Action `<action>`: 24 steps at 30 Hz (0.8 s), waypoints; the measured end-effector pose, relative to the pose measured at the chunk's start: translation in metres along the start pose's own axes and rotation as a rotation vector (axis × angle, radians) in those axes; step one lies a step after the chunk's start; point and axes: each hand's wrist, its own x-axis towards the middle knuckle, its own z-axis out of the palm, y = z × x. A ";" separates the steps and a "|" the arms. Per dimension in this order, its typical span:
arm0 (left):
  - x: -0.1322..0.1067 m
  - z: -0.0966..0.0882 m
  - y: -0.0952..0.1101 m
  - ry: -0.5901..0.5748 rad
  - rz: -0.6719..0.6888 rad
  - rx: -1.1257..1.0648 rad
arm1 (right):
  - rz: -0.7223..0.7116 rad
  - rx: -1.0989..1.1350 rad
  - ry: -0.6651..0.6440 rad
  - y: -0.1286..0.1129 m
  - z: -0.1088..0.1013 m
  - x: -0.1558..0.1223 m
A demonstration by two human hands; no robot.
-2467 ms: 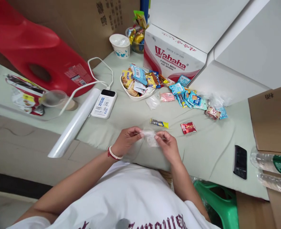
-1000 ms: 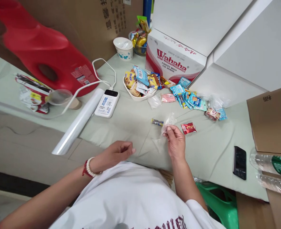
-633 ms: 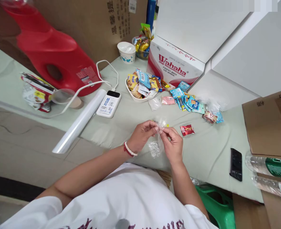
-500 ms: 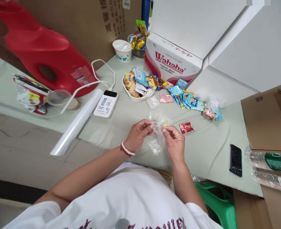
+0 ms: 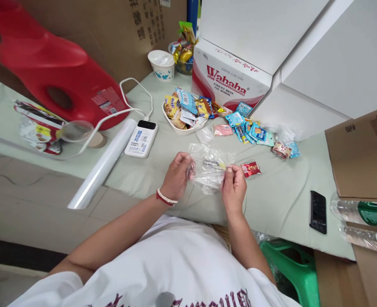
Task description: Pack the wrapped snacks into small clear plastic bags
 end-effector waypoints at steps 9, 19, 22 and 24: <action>0.010 -0.016 -0.024 -0.319 -0.510 -0.209 | -0.039 -0.057 0.008 0.008 0.006 0.002; 0.009 -0.007 -0.019 -0.341 -0.188 -0.095 | -0.107 -0.093 0.050 0.008 -0.003 -0.004; 0.008 -0.021 -0.010 -0.234 -0.107 -0.044 | -0.176 -0.043 0.178 0.002 -0.009 -0.010; -0.001 -0.032 0.002 -0.157 -0.026 0.118 | -0.155 -0.012 0.216 -0.006 -0.019 -0.019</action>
